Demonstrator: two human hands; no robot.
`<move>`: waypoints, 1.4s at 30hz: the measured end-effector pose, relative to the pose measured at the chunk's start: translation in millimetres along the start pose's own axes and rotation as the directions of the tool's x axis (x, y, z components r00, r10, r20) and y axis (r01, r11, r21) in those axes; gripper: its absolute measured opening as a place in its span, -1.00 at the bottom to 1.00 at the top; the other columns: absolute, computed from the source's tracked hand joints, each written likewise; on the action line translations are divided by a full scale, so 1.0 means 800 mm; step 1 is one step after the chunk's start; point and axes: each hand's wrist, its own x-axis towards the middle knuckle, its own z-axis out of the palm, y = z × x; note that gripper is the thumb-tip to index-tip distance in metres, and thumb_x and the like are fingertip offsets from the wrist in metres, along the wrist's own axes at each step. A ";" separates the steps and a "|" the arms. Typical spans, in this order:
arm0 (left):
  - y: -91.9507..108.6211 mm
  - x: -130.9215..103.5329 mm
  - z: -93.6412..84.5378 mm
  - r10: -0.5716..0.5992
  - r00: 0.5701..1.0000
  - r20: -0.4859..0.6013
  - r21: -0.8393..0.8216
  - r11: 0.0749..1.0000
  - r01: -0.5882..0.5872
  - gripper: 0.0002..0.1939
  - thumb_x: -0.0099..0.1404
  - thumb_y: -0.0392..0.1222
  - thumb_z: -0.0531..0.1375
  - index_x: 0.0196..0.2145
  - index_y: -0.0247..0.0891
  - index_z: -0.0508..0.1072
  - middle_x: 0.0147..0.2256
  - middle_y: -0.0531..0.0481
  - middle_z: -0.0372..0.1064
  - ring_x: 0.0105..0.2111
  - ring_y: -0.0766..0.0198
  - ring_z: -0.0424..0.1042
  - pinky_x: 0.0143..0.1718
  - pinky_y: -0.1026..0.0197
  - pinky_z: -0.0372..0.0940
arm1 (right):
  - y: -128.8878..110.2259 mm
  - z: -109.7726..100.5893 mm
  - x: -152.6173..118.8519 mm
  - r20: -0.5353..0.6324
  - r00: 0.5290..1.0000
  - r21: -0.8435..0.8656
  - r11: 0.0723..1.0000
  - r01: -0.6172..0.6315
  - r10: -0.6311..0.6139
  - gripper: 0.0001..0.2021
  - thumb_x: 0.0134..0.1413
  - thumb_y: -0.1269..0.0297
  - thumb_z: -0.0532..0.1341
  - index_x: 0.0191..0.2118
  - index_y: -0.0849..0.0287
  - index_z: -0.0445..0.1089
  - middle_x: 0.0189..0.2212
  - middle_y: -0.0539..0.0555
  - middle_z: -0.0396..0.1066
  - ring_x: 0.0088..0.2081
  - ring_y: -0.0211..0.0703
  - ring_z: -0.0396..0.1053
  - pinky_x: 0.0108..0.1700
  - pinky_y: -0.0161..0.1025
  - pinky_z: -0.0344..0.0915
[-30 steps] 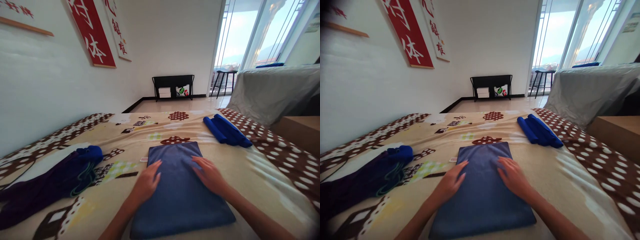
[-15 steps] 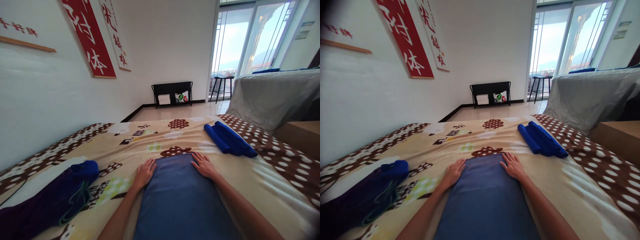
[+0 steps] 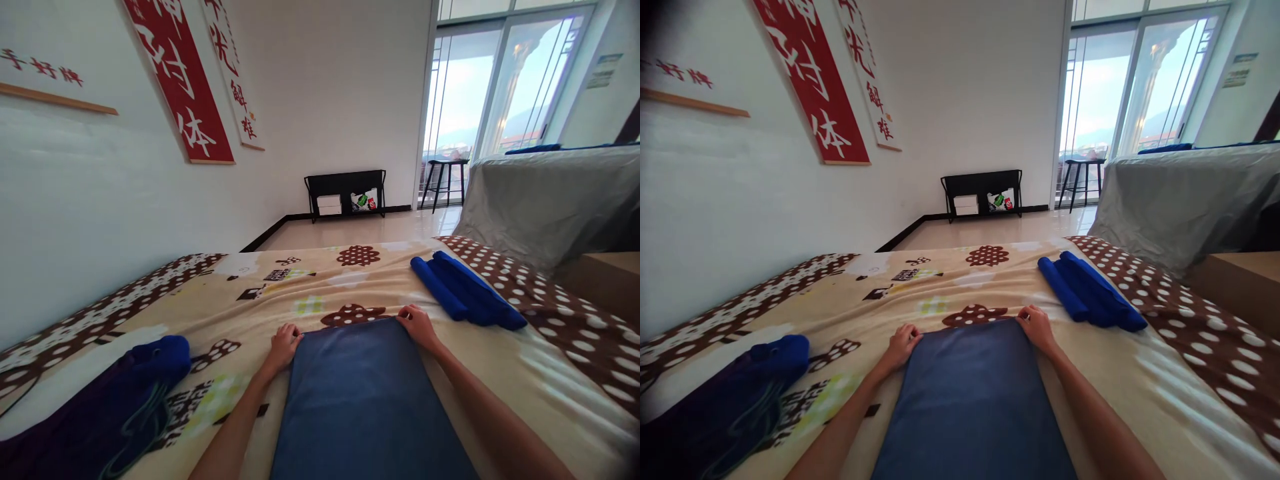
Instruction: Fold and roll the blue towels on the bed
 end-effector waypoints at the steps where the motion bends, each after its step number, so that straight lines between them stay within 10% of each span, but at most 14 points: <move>1: -0.001 0.001 0.002 -0.004 1.000 -0.014 -0.003 1.000 0.004 -0.73 0.36 -0.05 0.17 -0.12 -0.30 0.43 -0.08 -0.08 0.39 -0.06 0.15 0.40 -0.01 -0.05 0.33 | 0.001 0.002 0.000 -0.004 1.000 0.004 1.000 0.000 0.000 -0.71 0.27 0.14 0.18 -0.01 0.20 0.37 -0.04 0.12 0.38 -0.09 -0.13 0.39 -0.04 -0.05 0.38; 10: -0.002 0.007 0.015 -0.009 1.000 -0.002 -0.067 0.998 0.009 -0.70 0.35 -0.03 0.17 -0.08 -0.29 0.41 -0.05 -0.10 0.38 -0.03 0.12 0.38 0.02 -0.09 0.30 | -0.002 0.001 0.004 0.056 0.997 0.021 0.998 0.053 -0.054 -0.68 0.25 0.13 0.20 0.01 0.21 0.36 -0.01 0.13 0.37 -0.04 -0.08 0.37 0.00 0.01 0.35; 23: 0.009 0.044 -0.026 0.085 0.996 0.036 -0.213 0.974 -0.076 -0.71 0.37 -0.03 0.16 -0.11 -0.32 0.43 -0.16 -0.05 0.43 -0.19 0.21 0.45 -0.12 0.03 0.40 | 0.000 -0.030 0.018 0.008 0.995 -0.007 0.995 0.101 -0.100 -0.71 0.27 0.14 0.18 -0.01 0.21 0.37 -0.04 0.12 0.39 -0.08 -0.12 0.39 -0.03 -0.03 0.37; 29: 0.080 0.035 -0.014 0.087 0.994 -0.060 -0.057 0.994 -0.091 -0.60 0.40 -0.07 0.10 0.13 -0.25 0.32 0.16 -0.20 0.25 0.16 0.01 0.25 0.19 -0.19 0.13 | -0.054 -0.028 0.006 -0.001 0.996 -0.089 0.992 0.090 -0.091 -0.61 0.30 0.12 0.12 0.16 0.14 0.29 0.21 0.20 0.21 0.20 0.04 0.19 0.23 0.15 0.08; 33: 0.128 0.000 0.014 0.260 0.965 0.031 -0.008 0.966 -0.260 -0.48 0.42 -0.08 0.01 0.30 -0.09 0.15 0.34 -0.05 0.03 0.33 0.12 -0.01 0.33 0.01 -0.09 | -0.119 0.009 -0.022 0.101 0.973 -0.064 0.974 0.217 -0.210 -0.50 0.33 0.04 -0.01 0.32 0.01 0.12 0.34 0.09 0.06 0.35 -0.09 -0.04 0.33 -0.08 -0.09; 42: 0.084 -0.031 -0.007 0.077 0.993 0.092 0.136 0.987 -0.089 -0.45 0.44 0.02 -0.09 0.31 -0.18 0.12 0.33 -0.20 -0.01 0.34 -0.03 -0.02 0.30 -0.32 -0.20 | -0.069 -0.038 -0.046 0.155 0.986 -0.112 0.990 0.083 -0.065 -0.33 0.32 -0.10 -0.16 0.37 0.24 0.02 0.36 0.27 -0.06 0.39 0.10 -0.19 0.34 0.19 -0.29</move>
